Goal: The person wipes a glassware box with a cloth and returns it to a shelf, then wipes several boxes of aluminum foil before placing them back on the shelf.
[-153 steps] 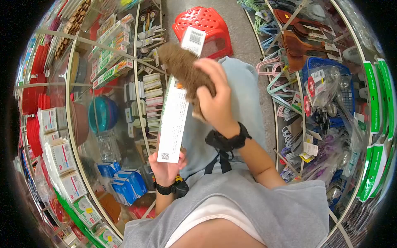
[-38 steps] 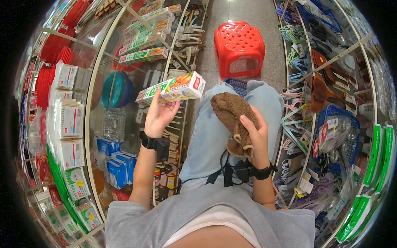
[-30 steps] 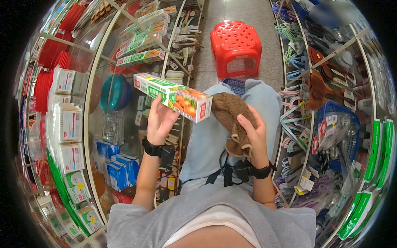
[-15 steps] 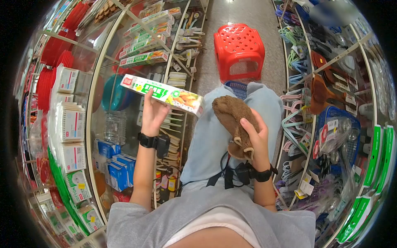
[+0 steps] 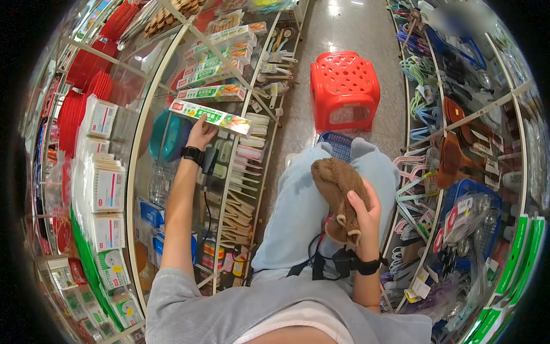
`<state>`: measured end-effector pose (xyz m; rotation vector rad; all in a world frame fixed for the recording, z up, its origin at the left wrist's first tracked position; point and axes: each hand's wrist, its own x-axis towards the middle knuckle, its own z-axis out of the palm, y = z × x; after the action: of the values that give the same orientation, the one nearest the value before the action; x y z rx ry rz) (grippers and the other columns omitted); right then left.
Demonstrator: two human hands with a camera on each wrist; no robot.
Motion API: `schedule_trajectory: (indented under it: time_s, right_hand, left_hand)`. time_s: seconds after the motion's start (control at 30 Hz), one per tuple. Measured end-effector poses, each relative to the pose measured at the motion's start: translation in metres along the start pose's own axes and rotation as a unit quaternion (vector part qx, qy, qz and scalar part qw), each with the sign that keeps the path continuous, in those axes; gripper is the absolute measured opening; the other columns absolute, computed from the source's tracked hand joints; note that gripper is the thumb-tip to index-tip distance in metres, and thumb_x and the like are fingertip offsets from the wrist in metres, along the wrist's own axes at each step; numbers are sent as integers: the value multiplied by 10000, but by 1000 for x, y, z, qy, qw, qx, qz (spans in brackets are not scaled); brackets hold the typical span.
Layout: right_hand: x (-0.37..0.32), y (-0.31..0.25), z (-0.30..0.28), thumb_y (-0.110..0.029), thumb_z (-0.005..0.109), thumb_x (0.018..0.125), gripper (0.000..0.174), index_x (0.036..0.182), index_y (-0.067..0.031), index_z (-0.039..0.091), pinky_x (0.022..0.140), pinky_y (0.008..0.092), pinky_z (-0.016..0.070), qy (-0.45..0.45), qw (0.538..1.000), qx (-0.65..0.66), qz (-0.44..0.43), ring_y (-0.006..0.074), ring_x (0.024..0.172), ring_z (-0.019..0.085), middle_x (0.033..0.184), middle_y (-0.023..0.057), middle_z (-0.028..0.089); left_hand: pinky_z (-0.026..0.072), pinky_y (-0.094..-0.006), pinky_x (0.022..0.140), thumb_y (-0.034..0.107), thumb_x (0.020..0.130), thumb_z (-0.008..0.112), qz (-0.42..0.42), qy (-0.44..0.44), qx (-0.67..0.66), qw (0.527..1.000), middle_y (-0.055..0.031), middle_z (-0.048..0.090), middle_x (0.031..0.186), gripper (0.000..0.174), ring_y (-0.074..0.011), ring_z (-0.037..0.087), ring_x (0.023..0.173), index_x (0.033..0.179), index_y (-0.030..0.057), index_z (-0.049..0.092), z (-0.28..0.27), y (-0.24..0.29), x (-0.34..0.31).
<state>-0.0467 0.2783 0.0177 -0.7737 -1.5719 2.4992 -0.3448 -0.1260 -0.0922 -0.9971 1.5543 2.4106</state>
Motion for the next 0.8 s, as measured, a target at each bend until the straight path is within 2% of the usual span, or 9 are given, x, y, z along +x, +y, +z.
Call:
schedule_trajectory:
  time_s: [0.07, 0.17, 0.23, 0.37, 0.5, 0.8]
  right_hand:
    - [4, -3, 1, -130, 618, 850, 399, 1204, 27, 521, 844, 257, 448, 1, 1000, 6, 9, 142, 973, 567, 1109, 85, 588]
    - [12, -7, 4, -126, 614, 853, 401, 1211, 26, 516, 848, 257, 446, 13, 1000, -2, 16, 142, 972, 567, 1112, 87, 587]
    - [19, -6, 3, -122, 611, 856, 404, 1217, 25, 510, 852, 256, 445, 21, 1000, 3, 20, 143, 974, 567, 1115, 88, 587]
    - [29, -8, 9, -117, 607, 860, 412, 1230, 27, 497, 860, 260, 445, 27, 999, 5, 31, 145, 982, 568, 1121, 90, 586]
    - [39, -9, 13, -113, 604, 861, 414, 1232, 33, 492, 859, 264, 449, 16, 999, 8, 27, 145, 982, 567, 1123, 91, 585]
    - [49, -8, 17, -120, 606, 859, 411, 1222, 38, 497, 850, 260, 453, -1, 1000, 4, 29, 145, 976, 568, 1118, 93, 584]
  left_hand:
    - [417, -427, 946, 254, 869, 637, -5, 34, 32, 999, -129, 428, 1147, 453, -297, 427, 1082, 1228, 61, 439, -11, 4, 27]
    - [425, -438, 950, 273, 917, 565, -4, 24, 7, 1000, -114, 470, 1135, 380, -273, 459, 1077, 1214, 66, 448, -26, 7, 68]
    - [436, -451, 946, 258, 947, 511, 2, 22, -5, 1000, -103, 519, 1110, 315, -264, 492, 1063, 1182, 53, 470, -24, 11, 76]
    - [448, -469, 928, 243, 965, 469, 21, 42, -61, 997, -134, 579, 1055, 283, -283, 551, 994, 1137, 21, 504, -11, 17, 85]
    - [394, -494, 994, 269, 962, 476, 54, 39, -32, 997, -149, 530, 1155, 305, -310, 496, 1111, 1165, 41, 476, -22, 15, 119]
    - [395, -480, 990, 276, 975, 442, 48, 41, -17, 998, -154, 543, 1136, 308, -302, 514, 1071, 1155, 28, 476, -16, 13, 133]
